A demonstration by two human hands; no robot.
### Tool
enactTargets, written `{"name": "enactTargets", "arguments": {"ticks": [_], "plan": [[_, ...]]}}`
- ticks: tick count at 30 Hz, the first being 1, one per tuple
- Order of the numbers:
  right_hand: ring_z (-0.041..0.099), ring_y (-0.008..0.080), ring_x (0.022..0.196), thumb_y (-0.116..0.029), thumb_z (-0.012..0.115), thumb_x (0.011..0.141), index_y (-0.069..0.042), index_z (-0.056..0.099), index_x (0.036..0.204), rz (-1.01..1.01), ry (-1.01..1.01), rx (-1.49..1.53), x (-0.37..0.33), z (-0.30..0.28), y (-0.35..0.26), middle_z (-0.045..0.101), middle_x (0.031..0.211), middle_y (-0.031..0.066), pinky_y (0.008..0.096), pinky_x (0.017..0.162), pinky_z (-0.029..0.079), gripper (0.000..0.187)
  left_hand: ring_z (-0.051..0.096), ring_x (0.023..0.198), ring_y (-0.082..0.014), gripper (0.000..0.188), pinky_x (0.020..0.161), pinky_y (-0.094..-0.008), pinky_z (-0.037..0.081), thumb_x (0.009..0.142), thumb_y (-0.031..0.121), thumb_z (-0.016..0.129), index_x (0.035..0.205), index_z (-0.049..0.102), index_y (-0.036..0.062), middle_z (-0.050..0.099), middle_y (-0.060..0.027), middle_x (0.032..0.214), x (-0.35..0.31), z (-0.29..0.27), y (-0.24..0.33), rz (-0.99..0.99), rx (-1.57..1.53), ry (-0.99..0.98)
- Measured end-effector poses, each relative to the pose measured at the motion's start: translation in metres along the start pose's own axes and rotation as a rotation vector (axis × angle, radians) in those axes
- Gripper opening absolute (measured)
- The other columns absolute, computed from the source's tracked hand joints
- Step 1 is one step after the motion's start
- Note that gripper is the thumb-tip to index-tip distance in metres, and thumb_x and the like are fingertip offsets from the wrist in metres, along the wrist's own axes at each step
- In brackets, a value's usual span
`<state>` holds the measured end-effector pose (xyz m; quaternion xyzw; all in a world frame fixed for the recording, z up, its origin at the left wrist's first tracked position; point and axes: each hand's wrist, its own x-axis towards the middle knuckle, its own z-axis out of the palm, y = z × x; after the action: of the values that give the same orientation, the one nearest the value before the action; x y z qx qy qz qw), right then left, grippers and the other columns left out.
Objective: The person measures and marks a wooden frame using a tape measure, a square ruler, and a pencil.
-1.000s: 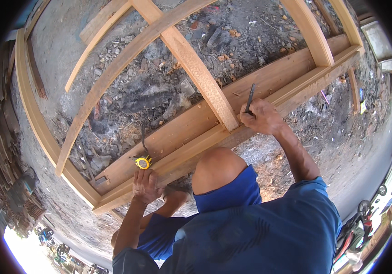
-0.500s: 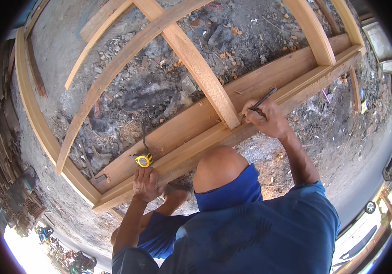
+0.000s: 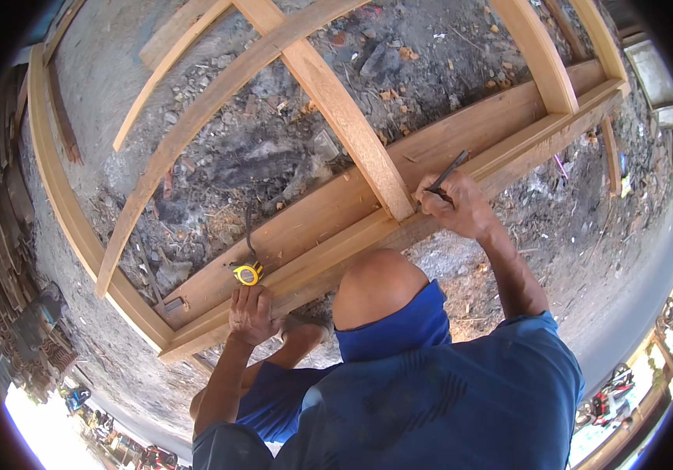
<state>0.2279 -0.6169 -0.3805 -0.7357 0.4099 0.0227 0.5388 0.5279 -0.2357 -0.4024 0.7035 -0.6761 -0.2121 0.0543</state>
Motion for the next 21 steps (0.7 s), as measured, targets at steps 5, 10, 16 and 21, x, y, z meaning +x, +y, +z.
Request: {"name": "enactTargets", "arguments": {"ticks": [5,10,16,21], "plan": [[0.064,0.0278,0.066,-0.015,0.062,0.088,-0.005,0.067,0.086,-0.009,0.07,-0.011,0.0,0.003,-0.006,0.065,0.071,0.0117,0.0392,0.064,0.049,0.011,0.057,0.1,-0.0383,0.059,0.084,-0.0528,0.044,0.059,0.032,0.082,0.106,0.059,0.0043,0.058,-0.0152,0.105,0.002,-0.004,0.002,0.004,-0.003,0.004],[0.067,0.0345,0.077,-0.014,0.064,0.092,-0.009,0.07,0.097,-0.206,0.516,-0.116,0.005,0.027,0.005,0.07,0.082,0.0126,0.0426,0.069,0.052,0.009,0.057,0.1,-0.0385,0.061,0.086,-0.0532,0.045,0.056,0.03,0.083,0.106,0.059,0.0044,0.058,-0.0153,0.107,0.001,-0.003,0.002,-0.022,-0.008,-0.04],[0.066,0.0368,0.087,-0.015,0.064,0.096,-0.01,0.067,0.109,-0.277,0.671,-0.26,0.013,0.037,0.016,0.07,0.093,0.0138,0.0445,0.074,0.053,0.015,0.057,0.102,-0.0371,0.059,0.089,-0.0525,0.046,0.061,0.034,0.084,0.107,0.06,0.0059,0.059,-0.0137,0.109,-0.002,-0.006,0.004,0.0,0.033,0.007],[0.065,0.0394,0.092,-0.021,0.061,0.1,-0.009,0.065,0.111,-0.323,0.744,-0.295,0.014,0.037,0.017,0.07,0.098,0.0162,0.0478,0.08,0.052,0.017,0.056,0.109,-0.0338,0.056,0.098,-0.0533,0.044,0.066,0.038,0.084,0.108,0.062,0.0083,0.061,-0.0112,0.112,-0.003,-0.003,0.003,-0.056,0.036,-0.077]]}}
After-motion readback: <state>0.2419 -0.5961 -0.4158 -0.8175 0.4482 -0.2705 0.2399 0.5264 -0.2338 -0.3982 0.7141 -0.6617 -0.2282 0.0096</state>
